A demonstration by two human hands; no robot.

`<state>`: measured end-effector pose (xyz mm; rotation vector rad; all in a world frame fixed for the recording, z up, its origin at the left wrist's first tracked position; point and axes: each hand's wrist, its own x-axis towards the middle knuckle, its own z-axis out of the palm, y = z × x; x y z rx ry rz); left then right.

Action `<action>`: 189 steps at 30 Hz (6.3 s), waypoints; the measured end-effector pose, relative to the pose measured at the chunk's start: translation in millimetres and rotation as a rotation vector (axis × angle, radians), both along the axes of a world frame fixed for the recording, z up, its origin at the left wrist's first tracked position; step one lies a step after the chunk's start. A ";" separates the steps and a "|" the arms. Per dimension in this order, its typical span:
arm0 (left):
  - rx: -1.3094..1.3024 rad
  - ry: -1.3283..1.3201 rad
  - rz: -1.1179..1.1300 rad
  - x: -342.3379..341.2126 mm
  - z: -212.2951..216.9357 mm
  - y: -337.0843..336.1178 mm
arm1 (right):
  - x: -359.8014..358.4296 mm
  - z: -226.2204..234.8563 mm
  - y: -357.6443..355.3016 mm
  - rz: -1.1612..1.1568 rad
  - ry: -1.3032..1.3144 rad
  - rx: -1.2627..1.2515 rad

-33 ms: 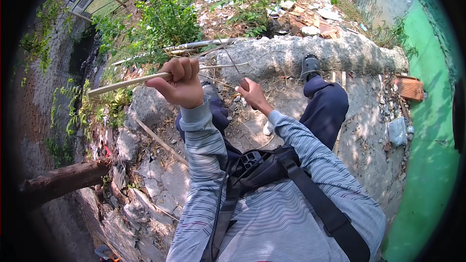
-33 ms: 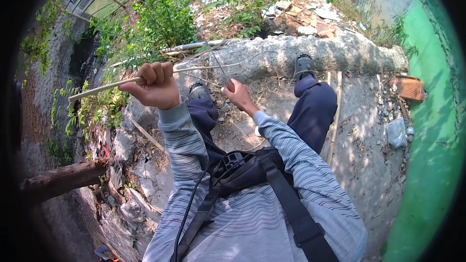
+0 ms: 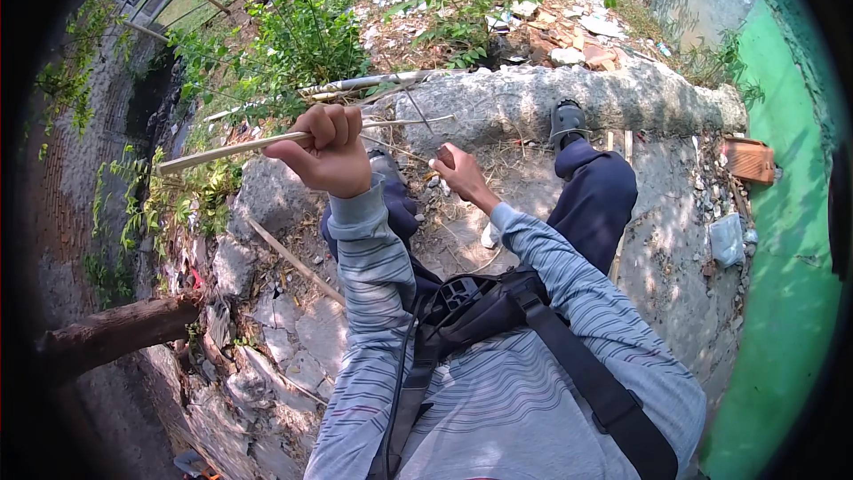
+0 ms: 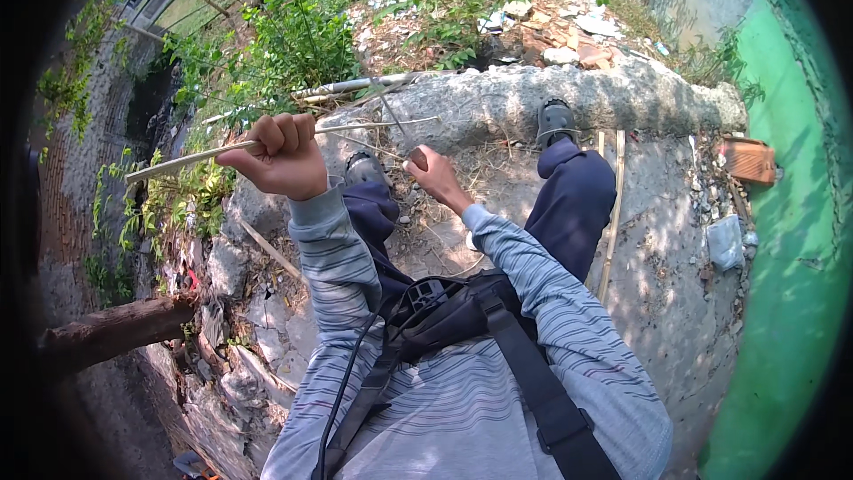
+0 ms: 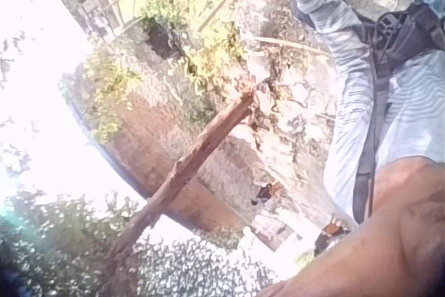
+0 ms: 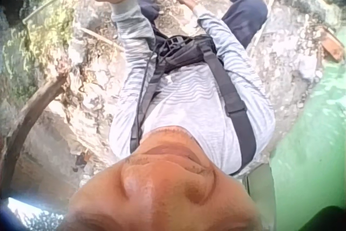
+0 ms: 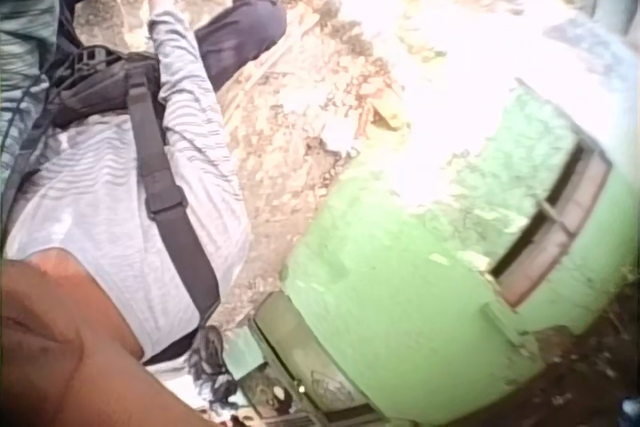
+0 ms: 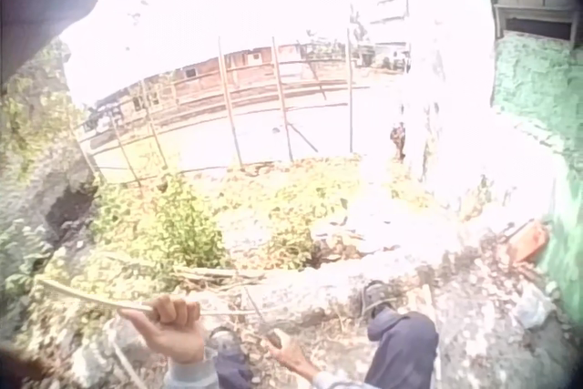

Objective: The person holds a bamboo strip with one hand and repeatedly shaves along its surface using a knife.

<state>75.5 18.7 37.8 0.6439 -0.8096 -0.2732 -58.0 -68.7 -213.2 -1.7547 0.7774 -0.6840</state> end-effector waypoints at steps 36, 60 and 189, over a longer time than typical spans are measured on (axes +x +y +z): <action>-0.141 0.163 0.095 108.4 11.2 -12.0 | 3.0 -61.7 -15.6 0.150 0.004 0.262; -0.188 0.163 -0.202 119.1 -4.3 11.9 | 7.8 -68.5 -23.4 0.081 0.137 0.213; -0.009 0.349 0.368 152.5 -18.1 56.2 | -28.5 -160.7 -35.6 -0.058 0.311 0.291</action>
